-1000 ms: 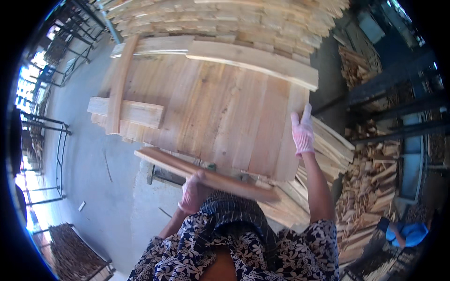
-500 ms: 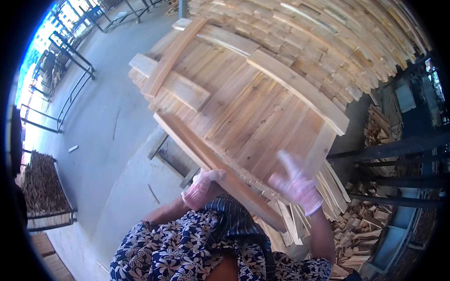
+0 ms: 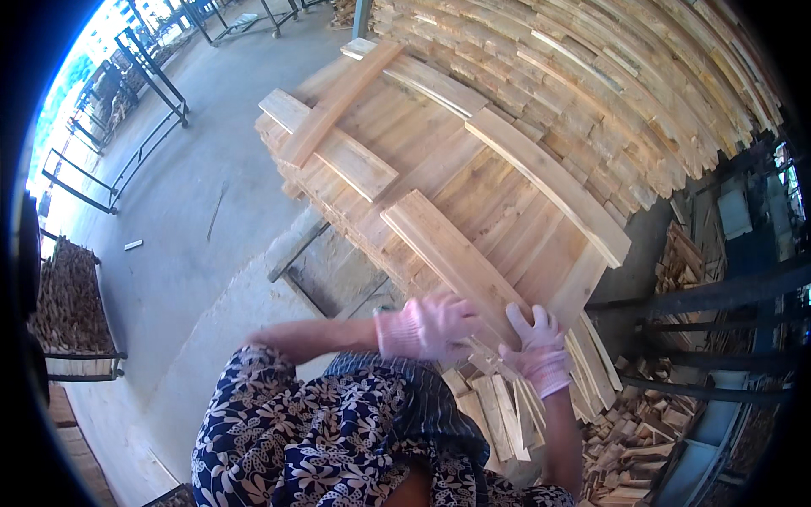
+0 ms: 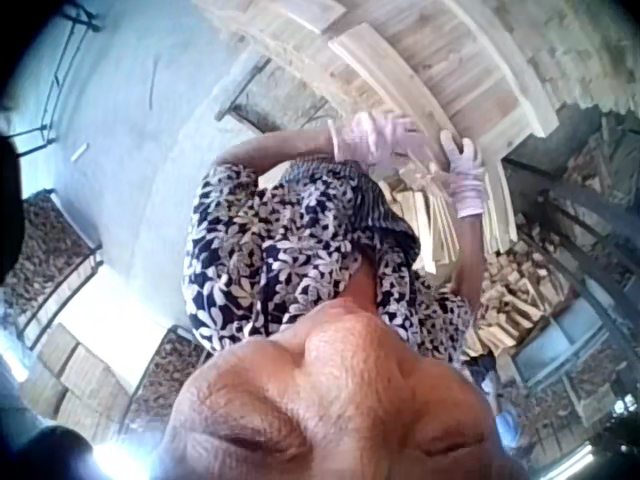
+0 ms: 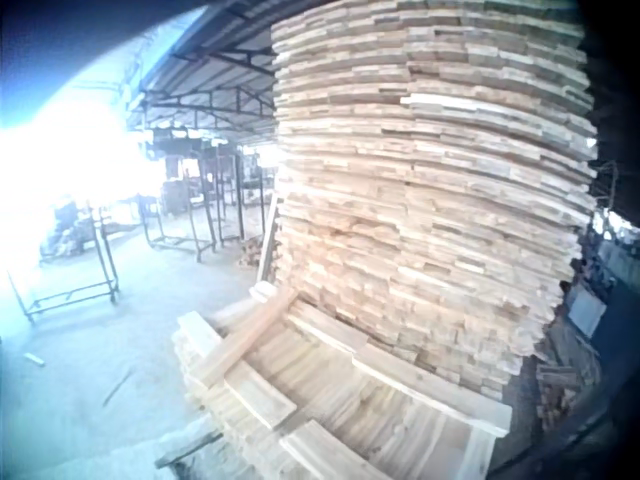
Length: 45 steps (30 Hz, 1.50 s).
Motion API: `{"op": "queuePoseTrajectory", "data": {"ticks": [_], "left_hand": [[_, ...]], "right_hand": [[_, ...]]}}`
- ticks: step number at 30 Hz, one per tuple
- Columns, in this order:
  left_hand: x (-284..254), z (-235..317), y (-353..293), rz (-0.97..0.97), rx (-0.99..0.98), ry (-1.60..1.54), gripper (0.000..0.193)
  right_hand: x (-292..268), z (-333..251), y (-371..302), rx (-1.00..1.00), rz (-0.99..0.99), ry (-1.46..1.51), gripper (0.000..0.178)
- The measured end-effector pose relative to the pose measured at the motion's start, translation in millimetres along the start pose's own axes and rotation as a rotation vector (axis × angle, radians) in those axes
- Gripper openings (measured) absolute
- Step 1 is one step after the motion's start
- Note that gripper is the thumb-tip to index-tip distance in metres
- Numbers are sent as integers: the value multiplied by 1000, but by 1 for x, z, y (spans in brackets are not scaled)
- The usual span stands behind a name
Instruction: The person picks up wooden planks from a large pile on the floor and stacks them onto a metal rack. The person wears pink gloves and handles the planks one by one or in small groups, placing them horizontally on the rack. The task involves repetitive lifting and placing of the wood pieces.
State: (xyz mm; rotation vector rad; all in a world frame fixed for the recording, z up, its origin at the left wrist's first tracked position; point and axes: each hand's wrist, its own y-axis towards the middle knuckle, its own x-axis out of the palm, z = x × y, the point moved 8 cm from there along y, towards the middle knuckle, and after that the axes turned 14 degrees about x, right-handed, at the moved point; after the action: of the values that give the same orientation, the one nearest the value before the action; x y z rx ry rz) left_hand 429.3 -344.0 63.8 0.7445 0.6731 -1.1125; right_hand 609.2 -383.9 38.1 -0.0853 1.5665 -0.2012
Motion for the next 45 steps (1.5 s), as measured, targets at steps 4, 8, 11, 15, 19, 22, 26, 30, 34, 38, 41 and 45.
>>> {"op": "queuePoseTrajectory", "data": {"ticks": [4, 8, 11, 15, 19, 22, 26, 30, 34, 38, 41, 45], "left_hand": [[-3, -64, 17, 20, 134, 511, 84], [-29, -97, 34, -567, -115, 409, 100], [-42, -99, 26, -443, -89, 382, 99], [-52, -111, 10, -340, -69, 409, 95], [-45, -101, 14, -236, 58, 352, 90], [-47, -64, 25, -52, 216, 325, 84], [-22, 12, 21, 68, 413, -81, 62], [108, 49, 16, -580, 503, -425, 40], [271, 20, -27, -1173, 281, -542, 33], [416, -34, -71, -1269, -4, -591, 31], [511, -77, -90, -1256, -183, -606, 30], [570, -71, -56, -1176, -403, -614, 38]], "right_hand": [[-1, -4, 10, 47, -95, 156, 82], [-6, -7, 9, 81, -121, 142, 80], [-18, -16, 9, 107, -114, 127, 79], [-28, -38, 21, 88, -127, 133, 77], [-8, -20, 15, 17, -29, 183, 80], [-33, 27, -6, 402, 249, 199, 79], [-13, 100, -125, 1154, 561, 679, 75], [81, 67, -111, 1283, 602, 1077, 65], [89, 69, -104, 1087, 447, 1297, 65], [163, 82, -176, 1081, 857, 1906, 56], [307, 52, -248, 1480, 717, 1881, 42], [502, -56, -322, 2028, 520, 2160, 42]]}}
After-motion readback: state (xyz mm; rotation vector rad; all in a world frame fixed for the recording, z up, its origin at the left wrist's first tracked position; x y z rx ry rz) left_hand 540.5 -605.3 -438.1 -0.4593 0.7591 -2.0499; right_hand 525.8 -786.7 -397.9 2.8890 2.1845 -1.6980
